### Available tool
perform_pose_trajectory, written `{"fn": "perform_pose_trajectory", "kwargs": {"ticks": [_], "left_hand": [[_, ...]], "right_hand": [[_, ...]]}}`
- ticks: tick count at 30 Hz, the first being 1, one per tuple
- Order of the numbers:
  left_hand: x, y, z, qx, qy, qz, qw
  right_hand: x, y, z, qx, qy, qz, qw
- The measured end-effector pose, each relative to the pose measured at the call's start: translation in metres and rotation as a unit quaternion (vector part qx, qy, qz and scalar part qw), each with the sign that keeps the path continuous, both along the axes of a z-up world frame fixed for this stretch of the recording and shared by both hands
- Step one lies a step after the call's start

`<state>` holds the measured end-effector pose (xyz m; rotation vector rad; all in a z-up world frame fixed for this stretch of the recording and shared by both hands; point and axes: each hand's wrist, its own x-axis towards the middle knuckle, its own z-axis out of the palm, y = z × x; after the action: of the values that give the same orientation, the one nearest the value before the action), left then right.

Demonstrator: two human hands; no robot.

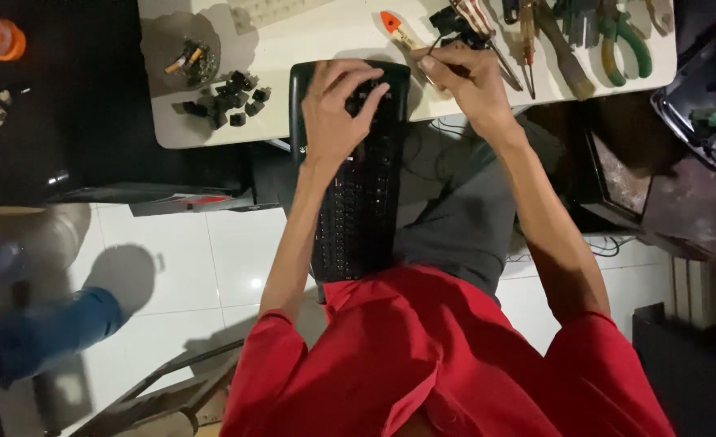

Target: The person cleans a computer keyboard resting on their lap. They brush dust from between the keys with a brush, pry off keycaps with a screwdriver, place the removed keycaps on the table, and pick tools from a purple basket while continuing to brush the keyboard.

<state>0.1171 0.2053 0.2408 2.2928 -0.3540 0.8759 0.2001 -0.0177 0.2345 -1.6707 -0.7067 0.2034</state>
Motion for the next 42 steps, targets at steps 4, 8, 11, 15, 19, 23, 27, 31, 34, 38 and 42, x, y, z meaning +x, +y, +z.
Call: {"fn": "perform_pose_trajectory", "kwargs": {"ticks": [4, 8, 11, 15, 19, 23, 27, 31, 34, 38, 42], "left_hand": [[-0.012, -0.025, 0.008, -0.191, 0.146, -0.050, 0.969], [-0.018, -0.043, -0.007, -0.288, 0.160, -0.081, 0.941], [-0.022, -0.056, -0.003, -0.349, 0.151, -0.071, 0.922], [-0.030, -0.067, 0.002, -0.392, 0.127, -0.067, 0.908], [-0.032, -0.072, 0.009, -0.399, 0.129, -0.054, 0.906], [-0.036, -0.074, -0.004, -0.418, 0.115, -0.069, 0.898], [-0.044, -0.071, -0.010, -0.443, 0.121, -0.066, 0.886], [-0.050, -0.069, -0.012, -0.483, 0.151, -0.059, 0.861], [-0.051, -0.069, -0.018, -0.535, 0.176, -0.050, 0.825], [-0.048, -0.062, -0.022, -0.521, 0.170, -0.043, 0.835], [-0.036, -0.036, -0.031, -0.300, 0.065, 0.023, 0.952]], "right_hand": [[-0.004, 0.007, 0.002, 0.112, 0.132, 0.021, 0.985], [-0.014, 0.012, 0.008, 0.131, 0.164, -0.045, 0.977], [-0.024, 0.011, 0.013, 0.137, 0.113, -0.062, 0.982], [-0.035, 0.008, 0.021, 0.107, 0.018, -0.090, 0.990], [-0.044, 0.005, 0.031, 0.105, -0.013, -0.069, 0.992], [-0.049, 0.000, 0.023, 0.106, -0.007, -0.057, 0.993], [-0.052, -0.003, 0.022, 0.068, -0.017, 0.005, 0.998], [-0.042, -0.005, 0.009, 0.068, -0.054, 0.057, 0.995], [-0.039, 0.000, 0.006, 0.040, -0.069, 0.064, 0.995], [-0.034, 0.005, 0.009, 0.039, -0.051, 0.076, 0.995], [-0.010, 0.005, 0.010, -0.036, -0.194, 0.078, 0.977]]}}
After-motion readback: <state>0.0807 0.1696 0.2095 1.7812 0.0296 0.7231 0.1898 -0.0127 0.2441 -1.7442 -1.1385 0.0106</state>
